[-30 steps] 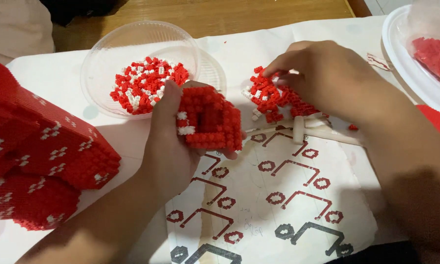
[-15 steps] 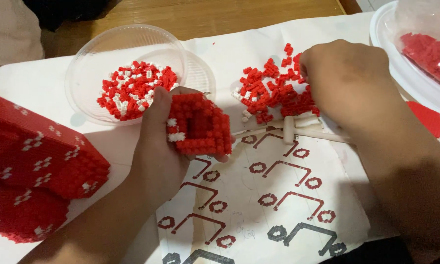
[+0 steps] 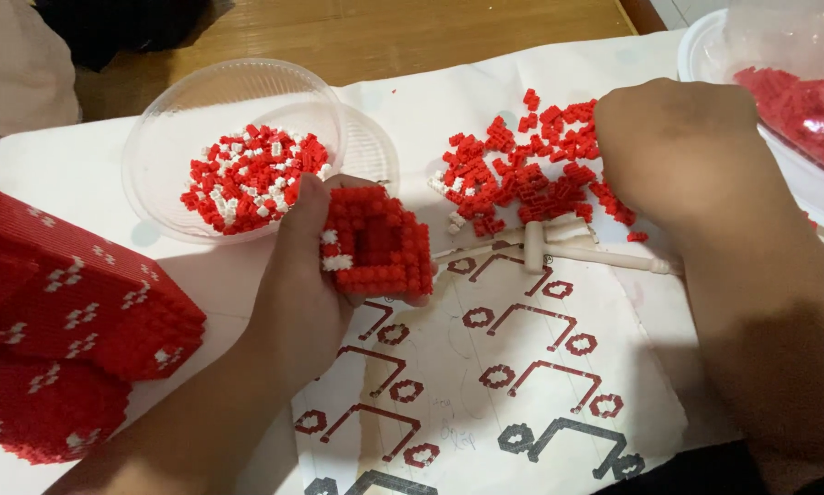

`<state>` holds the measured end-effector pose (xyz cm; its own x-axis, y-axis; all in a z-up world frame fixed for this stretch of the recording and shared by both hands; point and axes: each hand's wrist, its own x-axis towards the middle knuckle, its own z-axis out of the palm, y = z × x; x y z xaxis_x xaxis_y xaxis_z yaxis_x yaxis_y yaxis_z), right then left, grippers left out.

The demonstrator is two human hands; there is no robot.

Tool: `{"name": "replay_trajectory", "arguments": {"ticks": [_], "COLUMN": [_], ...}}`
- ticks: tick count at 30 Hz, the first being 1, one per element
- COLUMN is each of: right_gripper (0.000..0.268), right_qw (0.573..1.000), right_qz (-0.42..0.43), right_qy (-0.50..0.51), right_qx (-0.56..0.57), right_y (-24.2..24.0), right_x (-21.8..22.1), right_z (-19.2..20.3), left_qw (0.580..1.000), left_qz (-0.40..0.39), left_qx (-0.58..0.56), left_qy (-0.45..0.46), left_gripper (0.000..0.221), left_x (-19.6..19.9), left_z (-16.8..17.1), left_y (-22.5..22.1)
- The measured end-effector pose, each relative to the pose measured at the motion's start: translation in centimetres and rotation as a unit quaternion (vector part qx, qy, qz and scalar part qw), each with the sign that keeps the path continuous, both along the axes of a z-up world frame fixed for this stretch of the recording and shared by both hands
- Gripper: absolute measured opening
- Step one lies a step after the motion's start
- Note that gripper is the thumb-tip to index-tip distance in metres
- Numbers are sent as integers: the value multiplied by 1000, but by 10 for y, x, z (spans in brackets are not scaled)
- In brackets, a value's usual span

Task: Assembling a small structure using tiny interlocking plastic blocks and a small tool for alignment.

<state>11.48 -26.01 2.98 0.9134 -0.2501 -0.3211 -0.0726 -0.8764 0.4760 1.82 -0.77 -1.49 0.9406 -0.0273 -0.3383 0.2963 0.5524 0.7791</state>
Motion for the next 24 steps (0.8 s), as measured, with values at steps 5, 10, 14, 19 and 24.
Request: {"name": "replay_trajectory", "arguments": {"ticks": [5,10,14,19,24], "right_gripper": [33,21,22,27,25], "right_qw": [998,996,988,992,996], "right_qz": [3,28,26,66,53], "right_qy": [7,13,-33,-75,-70], "right_qx": [62,83,151,71,-24], "right_y": [8,19,6,-9,-14], "right_x": [-9,-17,-9,-7,-7], "right_z": [5,10,0,-1,0], "left_qw": [1000,1000,999,999,999], "left_qz": [3,6,14,-20,-14], "left_qx": [-4,-9,9,47,23], "left_qy": [-5,6,35,-4,31], "left_gripper": [53,52,54,58,60], "left_x": [2,4,3,-1,0], "left_z": [-4,-6,2,6,10], "left_y": [0,-1,-2,0,-2]}}
